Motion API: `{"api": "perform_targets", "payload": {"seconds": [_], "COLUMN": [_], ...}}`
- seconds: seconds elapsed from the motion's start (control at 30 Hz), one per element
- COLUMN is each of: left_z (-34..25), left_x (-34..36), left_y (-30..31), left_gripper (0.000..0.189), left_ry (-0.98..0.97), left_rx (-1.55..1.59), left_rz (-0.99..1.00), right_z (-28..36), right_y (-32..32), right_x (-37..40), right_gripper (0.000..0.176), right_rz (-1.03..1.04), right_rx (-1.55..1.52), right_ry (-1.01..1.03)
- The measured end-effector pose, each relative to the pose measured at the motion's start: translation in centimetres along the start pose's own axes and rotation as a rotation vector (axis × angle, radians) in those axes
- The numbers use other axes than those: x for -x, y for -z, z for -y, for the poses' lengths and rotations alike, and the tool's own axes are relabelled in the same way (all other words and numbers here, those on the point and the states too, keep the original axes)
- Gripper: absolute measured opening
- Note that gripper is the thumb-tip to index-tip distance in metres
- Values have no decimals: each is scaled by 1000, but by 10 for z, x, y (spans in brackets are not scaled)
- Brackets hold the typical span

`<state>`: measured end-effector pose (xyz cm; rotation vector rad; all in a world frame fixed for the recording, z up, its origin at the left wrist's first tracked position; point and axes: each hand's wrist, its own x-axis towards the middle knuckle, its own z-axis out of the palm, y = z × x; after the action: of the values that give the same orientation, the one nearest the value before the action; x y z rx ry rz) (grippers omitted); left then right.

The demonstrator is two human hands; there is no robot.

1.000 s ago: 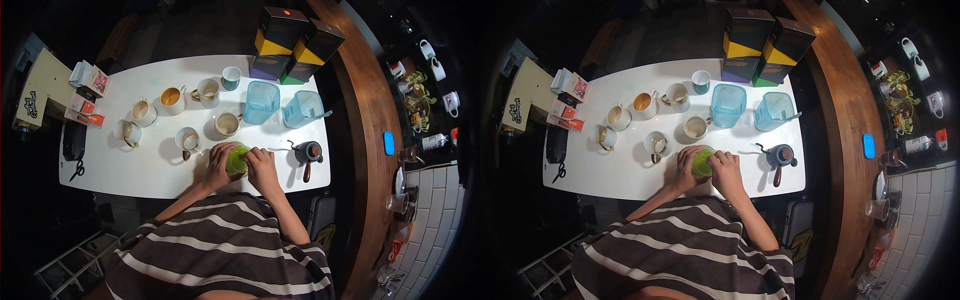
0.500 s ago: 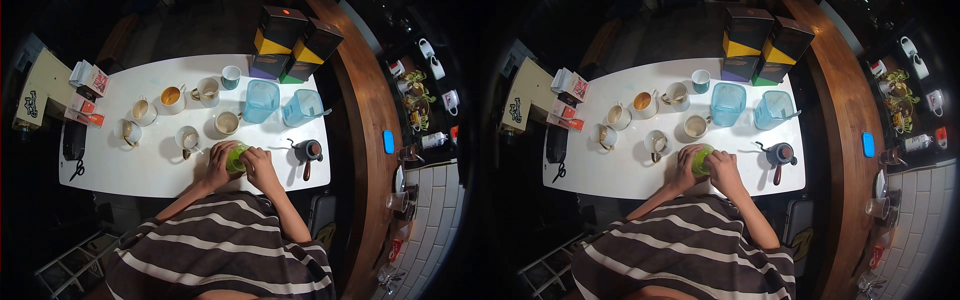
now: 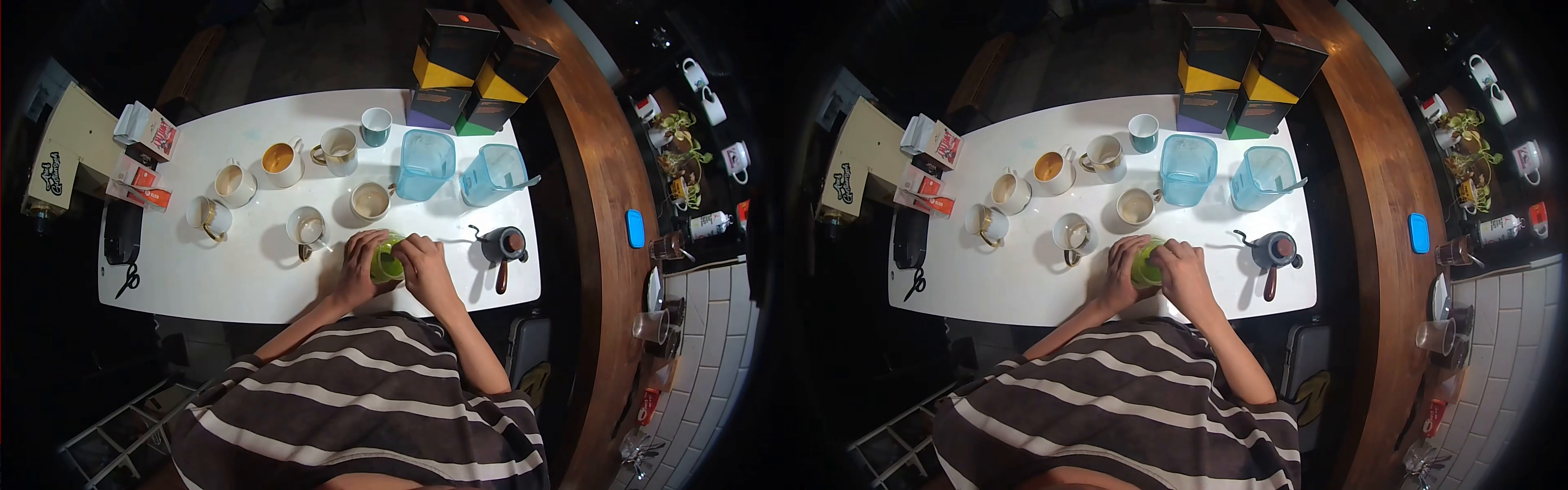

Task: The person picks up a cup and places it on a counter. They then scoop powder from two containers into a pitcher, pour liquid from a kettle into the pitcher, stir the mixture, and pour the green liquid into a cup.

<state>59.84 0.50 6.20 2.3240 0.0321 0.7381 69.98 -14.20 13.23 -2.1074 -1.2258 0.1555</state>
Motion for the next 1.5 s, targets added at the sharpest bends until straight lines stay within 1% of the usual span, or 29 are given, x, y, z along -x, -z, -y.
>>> {"api": "perform_targets", "payload": {"seconds": [0.03,0.17,0.23,0.27,0.37,0.43,0.47,0.53,0.57,0.63,0.67,0.73,0.77,0.83,0.87,0.93,0.97,1.03,1.07,1.13,1.17,1.23,1.27,1.33,1.37,1.43,1.47,1.5], "left_z": [0,2,1,0,0,0,0,0,0,0,0,1,1,0,0,1,1,-1,-1,-1,-1,-2,-2,0,0,1,1,1], "left_x": [1,1,1,0,0,1,1,2,1,0,0,1,1,1,2,2,1,-1,-1,1,0,-1,-1,0,0,1,2,2], "left_y": [0,-1,-1,-1,1,0,0,0,0,0,0,0,0,1,0,-2,-1,1,1,1,2,1,1,0,0,-1,-1,-2], "left_gripper": [89,88,88,88,88,89,89,89,89,90,90,91,91,91,91,91,91,89,89,89,89,89,89,89,89,88,88,88], "left_ry": [6,6,10,10,12,10,11,5,5,-13,-14,6,5,15,13,-2,-4,-11,-12,2,2,-11,-11,-18,-19,-4,-8,-9], "left_rx": [-9,4,12,12,-12,13,13,8,9,12,11,11,10,20,21,6,5,16,15,15,15,17,18,27,28,29,33,34], "left_rz": [14,6,1,2,27,-3,-2,5,6,-7,-7,-2,0,3,5,-2,-1,7,8,19,21,4,6,7,10,10,17,9], "right_z": [0,-2,-1,1,4,1,1,4,3,0,0,0,1,1,1,1,2,5,5,5,4,4,3,1,2,3,4,5], "right_y": [1,2,3,3,2,-1,0,3,2,-1,-1,-1,0,1,1,2,2,1,1,0,0,2,2,-1,-1,-2,0,2], "right_x": [-1,0,1,0,-4,-4,-3,0,1,1,0,-1,-1,1,2,2,2,0,-1,0,1,3,3,2,2,1,1,2], "right_gripper": [19,21,22,22,24,26,26,13,13,11,11,13,13,14,14,13,13,13,13,16,16,30,30,29,29,20,20,23], "right_rz": [-20,3,91,90,46,-11,-11,74,74,44,43,-13,-14,55,52,83,81,-15,-16,-26,-26,133,133,57,55,-46,-49,1], "right_rx": [70,158,-40,-40,-17,154,153,155,155,-67,-67,81,80,195,195,-18,-18,87,86,238,237,153,153,-36,-37,117,118,140], "right_ry": [-15,-40,-6,-7,-8,-14,-15,-15,-16,38,39,2,1,-11,-14,27,27,35,36,-4,-6,-1,-3,35,33,2,-6,-9]}}
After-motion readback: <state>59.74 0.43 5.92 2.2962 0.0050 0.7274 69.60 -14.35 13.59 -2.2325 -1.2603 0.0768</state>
